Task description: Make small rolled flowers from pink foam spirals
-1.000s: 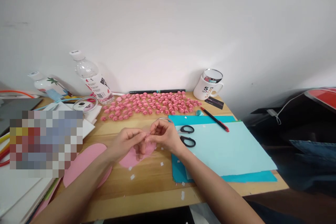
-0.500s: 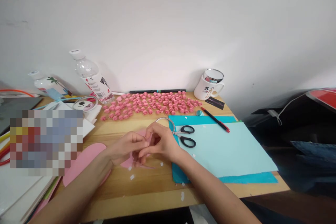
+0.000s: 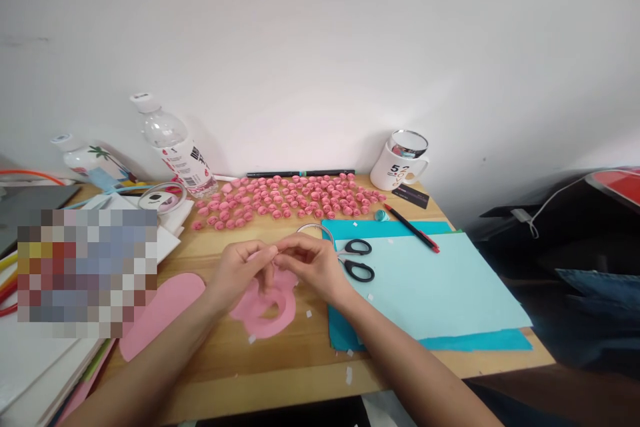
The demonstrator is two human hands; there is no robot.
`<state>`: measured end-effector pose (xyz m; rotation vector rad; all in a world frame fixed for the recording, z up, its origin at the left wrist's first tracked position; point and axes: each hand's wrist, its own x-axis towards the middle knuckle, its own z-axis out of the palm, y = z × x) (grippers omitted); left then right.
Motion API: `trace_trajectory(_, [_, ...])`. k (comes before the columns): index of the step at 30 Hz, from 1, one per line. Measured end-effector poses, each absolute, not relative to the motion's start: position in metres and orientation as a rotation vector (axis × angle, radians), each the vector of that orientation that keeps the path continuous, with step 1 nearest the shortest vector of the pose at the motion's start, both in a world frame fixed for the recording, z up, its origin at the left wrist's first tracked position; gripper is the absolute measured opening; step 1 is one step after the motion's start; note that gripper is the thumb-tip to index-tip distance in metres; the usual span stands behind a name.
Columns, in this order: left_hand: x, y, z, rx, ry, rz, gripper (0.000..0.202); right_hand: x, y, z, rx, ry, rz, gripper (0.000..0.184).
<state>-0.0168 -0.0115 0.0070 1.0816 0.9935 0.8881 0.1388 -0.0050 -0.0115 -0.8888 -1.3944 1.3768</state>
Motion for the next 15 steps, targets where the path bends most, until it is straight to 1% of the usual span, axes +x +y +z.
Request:
trace_trajectory(4, [-0.0162, -0.0117, 0.0061, 1.094, 0.999, 0.874, 0.032, 0.1359, -0.0068, -0.0126, -0.939, -1.423, 1.201, 0.011])
trace_trajectory(9, [-0.0139, -0.0113, 0.0076, 1.111, 0.981, 0.844, 0.039, 0.1370, -0.0062, -0.0149, -1.035, -1.322, 1.163, 0.011])
trace_trajectory(15, [-0.0143, -0.0097, 0.0089, 1.057, 1.014, 0.878, 0.031, 0.1372, -0.0053, -0.0099, -1.094, -1.207, 1.182, 0.013])
